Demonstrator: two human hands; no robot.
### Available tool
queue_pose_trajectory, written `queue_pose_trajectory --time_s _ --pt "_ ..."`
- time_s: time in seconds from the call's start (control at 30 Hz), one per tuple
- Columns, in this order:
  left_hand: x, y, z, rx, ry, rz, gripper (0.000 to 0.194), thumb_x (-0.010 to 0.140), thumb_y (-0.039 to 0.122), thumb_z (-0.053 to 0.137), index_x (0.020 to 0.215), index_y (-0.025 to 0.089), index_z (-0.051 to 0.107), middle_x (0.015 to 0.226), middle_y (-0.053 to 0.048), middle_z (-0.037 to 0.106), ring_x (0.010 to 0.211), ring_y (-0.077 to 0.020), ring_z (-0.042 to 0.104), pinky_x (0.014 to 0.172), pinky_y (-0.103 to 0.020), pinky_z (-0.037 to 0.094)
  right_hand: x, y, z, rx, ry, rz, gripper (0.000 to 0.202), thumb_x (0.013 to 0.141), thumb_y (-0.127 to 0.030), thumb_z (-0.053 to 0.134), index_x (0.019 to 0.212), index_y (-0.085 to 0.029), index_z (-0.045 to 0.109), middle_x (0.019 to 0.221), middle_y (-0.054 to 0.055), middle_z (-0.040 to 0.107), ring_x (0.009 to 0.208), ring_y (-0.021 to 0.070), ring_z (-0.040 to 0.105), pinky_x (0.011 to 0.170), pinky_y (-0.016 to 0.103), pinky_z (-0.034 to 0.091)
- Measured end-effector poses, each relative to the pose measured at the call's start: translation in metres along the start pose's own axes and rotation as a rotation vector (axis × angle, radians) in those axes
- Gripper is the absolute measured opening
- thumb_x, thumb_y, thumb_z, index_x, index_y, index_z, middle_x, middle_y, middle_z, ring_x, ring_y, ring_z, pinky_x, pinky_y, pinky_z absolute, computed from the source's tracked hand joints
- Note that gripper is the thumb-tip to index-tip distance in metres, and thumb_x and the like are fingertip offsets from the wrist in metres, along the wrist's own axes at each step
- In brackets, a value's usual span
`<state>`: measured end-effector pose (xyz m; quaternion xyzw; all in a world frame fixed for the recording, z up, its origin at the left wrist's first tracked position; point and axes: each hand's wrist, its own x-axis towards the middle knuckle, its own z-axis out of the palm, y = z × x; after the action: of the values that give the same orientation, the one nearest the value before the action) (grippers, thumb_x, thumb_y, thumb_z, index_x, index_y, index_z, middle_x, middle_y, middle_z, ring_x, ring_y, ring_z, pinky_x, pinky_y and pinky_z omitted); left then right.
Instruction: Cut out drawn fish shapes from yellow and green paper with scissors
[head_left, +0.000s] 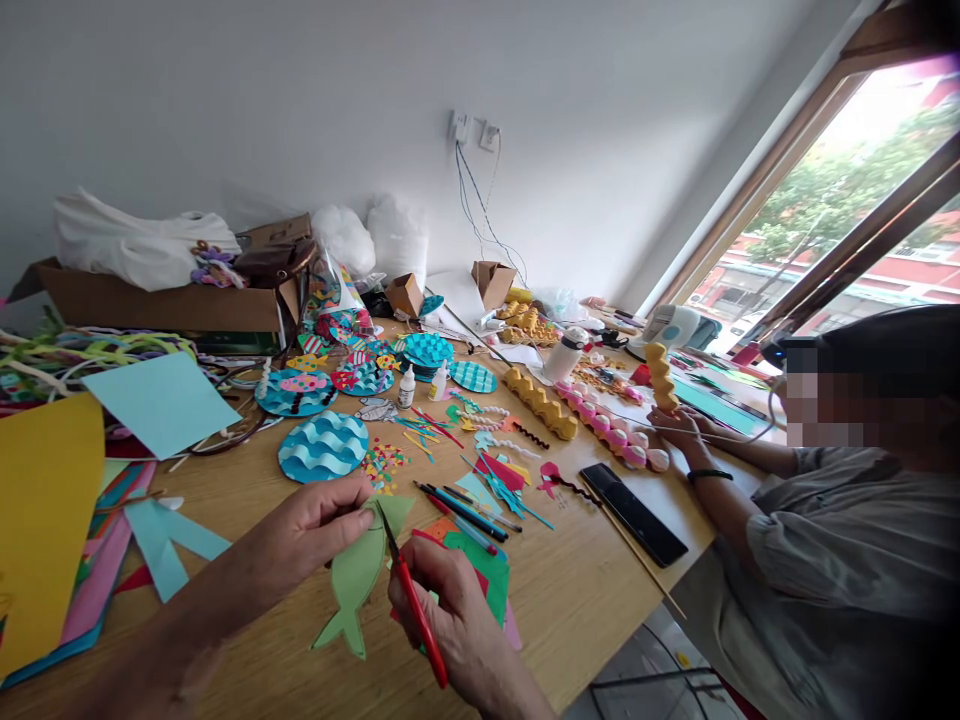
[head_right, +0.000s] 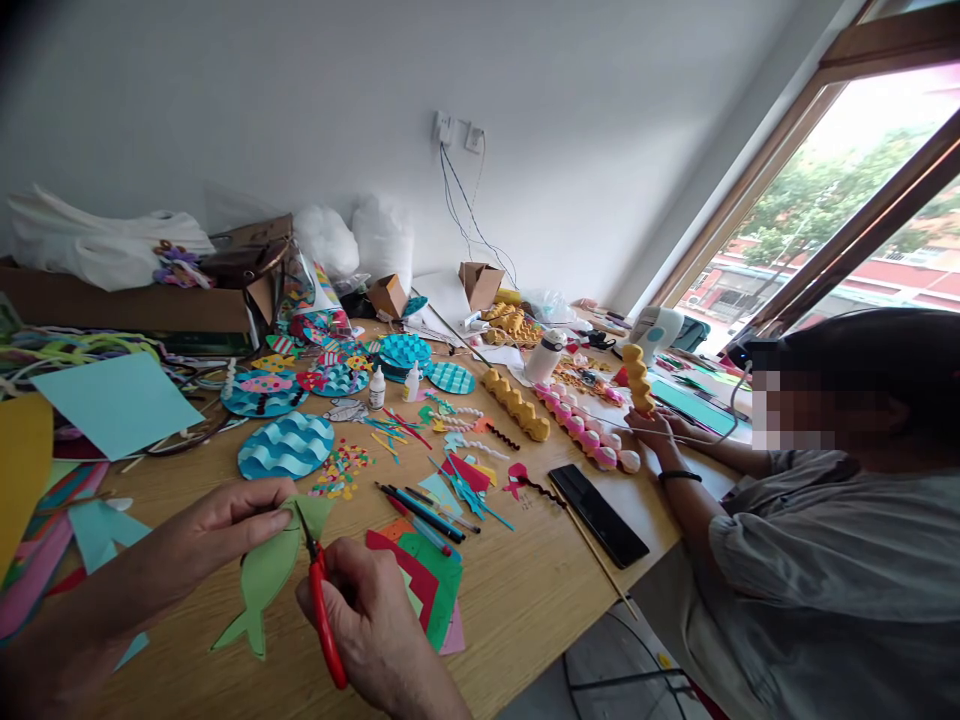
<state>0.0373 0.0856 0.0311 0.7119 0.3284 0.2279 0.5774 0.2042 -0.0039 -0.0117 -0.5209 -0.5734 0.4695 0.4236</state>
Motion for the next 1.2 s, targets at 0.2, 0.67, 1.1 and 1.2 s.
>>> queue_pose_trajectory --time_s 0.2,0.67,1.1,1.2 --pt "-0.002 0.001 -0.001 0.01 0.017 -0.007 0.027 0.085 0.042 0.051 0.068 0.021 0.056 0.067 0.004 0.05 0.065 -0.0142 0.046 0.061 -0.022 0.043 0.001 -0.001 0.0 -0.03 0.021 -0.006 0.048 0.088 -0.059 0.052 0.063 -0.02 0.039 0.057 -0.005 0.035 0.053 0.0097 0.028 0.046 0.023 0.018" --pt "0.001 -0.009 -0.001 0.098 0.025 0.011 0.029 0.084 0.045 0.052 0.071 0.021 0.061 0.071 0.001 0.057 0.069 -0.0171 0.052 0.061 -0.024 0.046 -0.001 -0.001 0.0 -0.027 0.004 -0.038 0.047 0.088 -0.058 0.051 0.064 -0.02 0.042 0.055 -0.004 0.039 0.05 0.0102 0.032 0.045 0.023 0.022" --pt "-0.001 0.001 0.0 0.024 -0.024 -0.04 0.028 0.083 0.046 0.051 0.07 0.021 0.057 0.069 0.003 0.05 0.067 -0.016 0.047 0.062 -0.024 0.043 -0.003 -0.005 -0.001 -0.135 0.052 -0.021 0.037 0.087 -0.043 0.052 0.061 -0.021 0.038 0.055 -0.005 0.037 0.052 0.0106 0.031 0.046 0.024 0.022" --pt "0.0 0.002 0.0 0.018 -0.014 -0.038 0.029 0.083 0.045 0.051 0.067 0.021 0.052 0.067 0.005 0.043 0.065 -0.0144 0.04 0.06 -0.023 0.04 -0.002 -0.006 -0.001 -0.129 0.048 -0.013 0.039 0.088 -0.044 0.052 0.061 -0.021 0.038 0.055 -0.005 0.037 0.052 0.0106 0.03 0.047 0.024 0.022"
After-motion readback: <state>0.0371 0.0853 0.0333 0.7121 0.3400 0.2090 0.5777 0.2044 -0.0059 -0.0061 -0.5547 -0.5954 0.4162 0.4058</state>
